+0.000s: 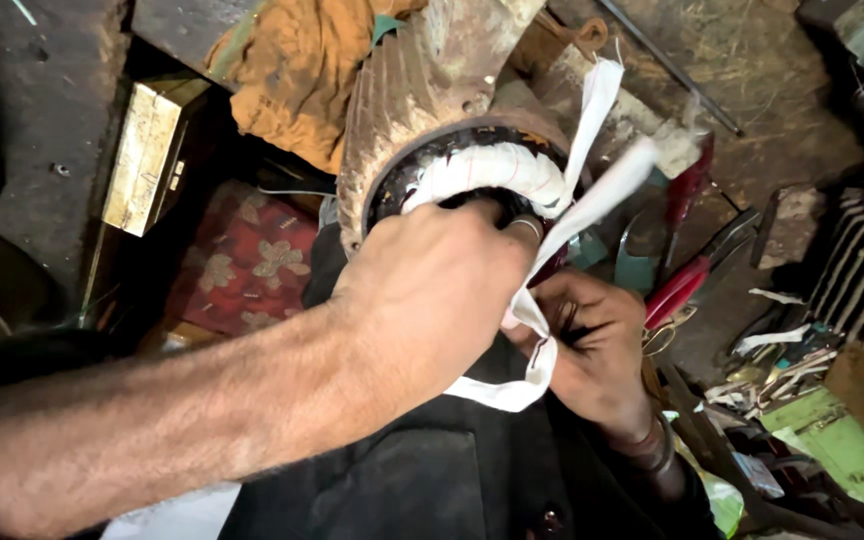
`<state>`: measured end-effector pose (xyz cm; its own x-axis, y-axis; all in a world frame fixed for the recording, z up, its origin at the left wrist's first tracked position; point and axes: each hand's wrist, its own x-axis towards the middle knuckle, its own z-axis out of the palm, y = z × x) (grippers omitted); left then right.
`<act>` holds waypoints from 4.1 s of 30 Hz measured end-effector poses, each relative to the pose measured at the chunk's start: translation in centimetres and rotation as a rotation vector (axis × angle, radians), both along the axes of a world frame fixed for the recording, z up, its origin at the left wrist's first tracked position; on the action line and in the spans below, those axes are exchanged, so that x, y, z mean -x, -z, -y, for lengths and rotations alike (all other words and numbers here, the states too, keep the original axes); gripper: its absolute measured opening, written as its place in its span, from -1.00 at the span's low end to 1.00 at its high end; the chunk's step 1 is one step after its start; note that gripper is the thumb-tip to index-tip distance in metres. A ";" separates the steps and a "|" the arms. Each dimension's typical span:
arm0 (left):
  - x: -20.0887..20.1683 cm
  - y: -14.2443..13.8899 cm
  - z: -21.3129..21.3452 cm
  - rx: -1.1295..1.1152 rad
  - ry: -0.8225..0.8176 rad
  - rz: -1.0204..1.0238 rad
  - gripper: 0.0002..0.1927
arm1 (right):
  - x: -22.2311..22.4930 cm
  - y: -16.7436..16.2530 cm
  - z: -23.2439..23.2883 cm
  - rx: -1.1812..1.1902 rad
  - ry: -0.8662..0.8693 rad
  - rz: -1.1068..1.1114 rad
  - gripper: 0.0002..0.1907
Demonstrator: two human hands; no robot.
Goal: The person wraps white insulating cloth tape around the copper windings of an electric motor stator clamped in a vise, pressing and tucking the tape between coil slots and folding the ends in to secure the winding insulation.
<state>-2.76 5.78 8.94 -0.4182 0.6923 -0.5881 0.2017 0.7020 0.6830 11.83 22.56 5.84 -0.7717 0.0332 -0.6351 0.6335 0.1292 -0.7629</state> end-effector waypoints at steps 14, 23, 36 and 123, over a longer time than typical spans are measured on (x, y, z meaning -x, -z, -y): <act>-2.5 -1.1 1.6 -0.106 -0.092 -0.219 -0.63 | -1.5 -1.0 2.3 -0.072 0.207 -0.113 -0.84; -0.9 -1.1 3.1 -0.259 -0.086 -0.128 -0.68 | -0.7 -1.8 1.3 -0.101 0.032 -0.174 -0.78; -2.7 0.5 6.6 -0.523 0.040 -0.221 -0.75 | 2.1 -7.8 -3.6 -0.692 -0.570 -0.796 -0.59; -5.3 -0.3 10.1 -0.664 -0.049 0.016 -0.71 | -15.2 4.8 4.2 -0.323 0.230 -0.886 -0.90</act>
<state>2.51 -4.30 9.23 -0.4527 0.8903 -0.0497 0.1663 0.1390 0.9762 27.03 18.37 1.01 -0.9186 0.3142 0.2396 -0.1179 0.3607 -0.9252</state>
